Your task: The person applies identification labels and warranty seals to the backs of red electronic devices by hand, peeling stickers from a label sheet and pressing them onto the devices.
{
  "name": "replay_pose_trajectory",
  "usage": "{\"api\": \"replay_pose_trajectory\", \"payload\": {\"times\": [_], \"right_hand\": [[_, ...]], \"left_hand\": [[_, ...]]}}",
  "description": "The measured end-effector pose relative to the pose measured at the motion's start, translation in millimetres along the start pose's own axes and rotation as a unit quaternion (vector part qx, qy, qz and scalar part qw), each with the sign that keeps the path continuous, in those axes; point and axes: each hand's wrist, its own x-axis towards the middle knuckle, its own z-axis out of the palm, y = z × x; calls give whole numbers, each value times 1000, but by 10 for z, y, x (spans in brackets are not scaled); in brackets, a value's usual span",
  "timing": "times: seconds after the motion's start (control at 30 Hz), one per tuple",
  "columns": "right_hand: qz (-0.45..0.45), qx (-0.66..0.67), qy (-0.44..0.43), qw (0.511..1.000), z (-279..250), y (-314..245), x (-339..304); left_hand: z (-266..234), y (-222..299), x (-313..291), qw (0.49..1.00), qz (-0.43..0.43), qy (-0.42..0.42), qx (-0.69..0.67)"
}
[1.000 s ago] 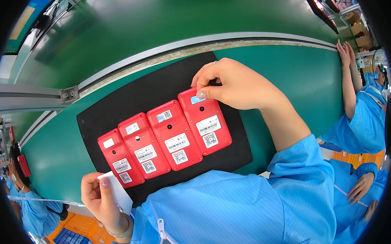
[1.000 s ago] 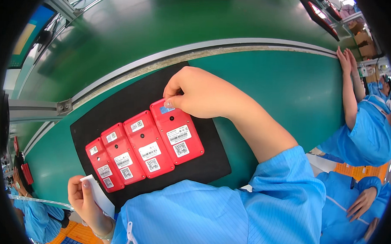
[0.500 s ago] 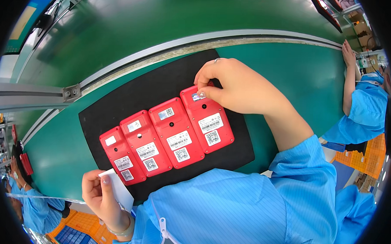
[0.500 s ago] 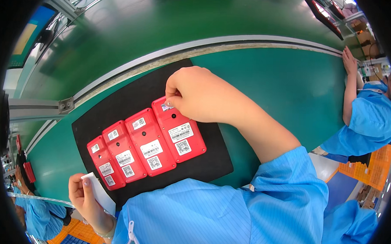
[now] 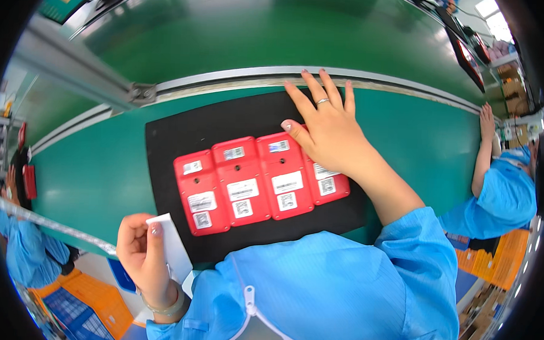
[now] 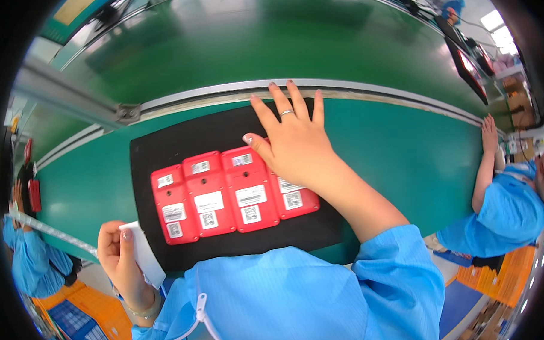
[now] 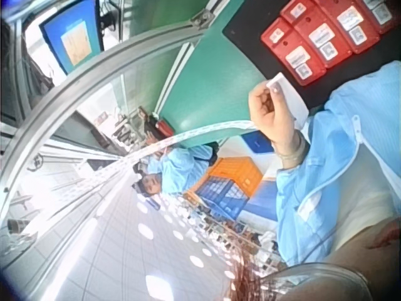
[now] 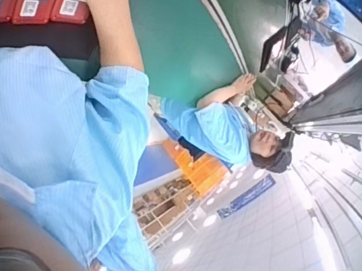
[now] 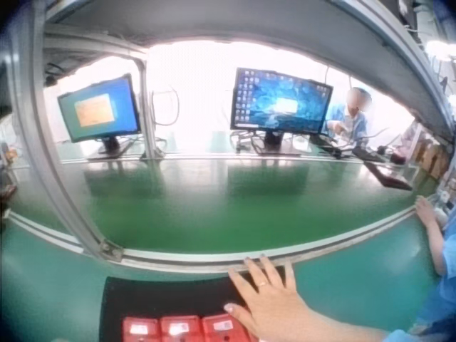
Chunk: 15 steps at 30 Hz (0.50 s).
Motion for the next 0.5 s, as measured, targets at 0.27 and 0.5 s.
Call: {"api": "replay_pose_trajectory", "payload": {"times": [0.27, 0.5], "right_hand": [[-213, 93, -28, 972, 96, -1023, 170], [-321, 143, -29, 936, 164, -1771, 297]], "left_hand": [[-312, -59, -130, 999, 7, 4, -45], [-537, -178, -152, 997, 45, 41, -41]]}}
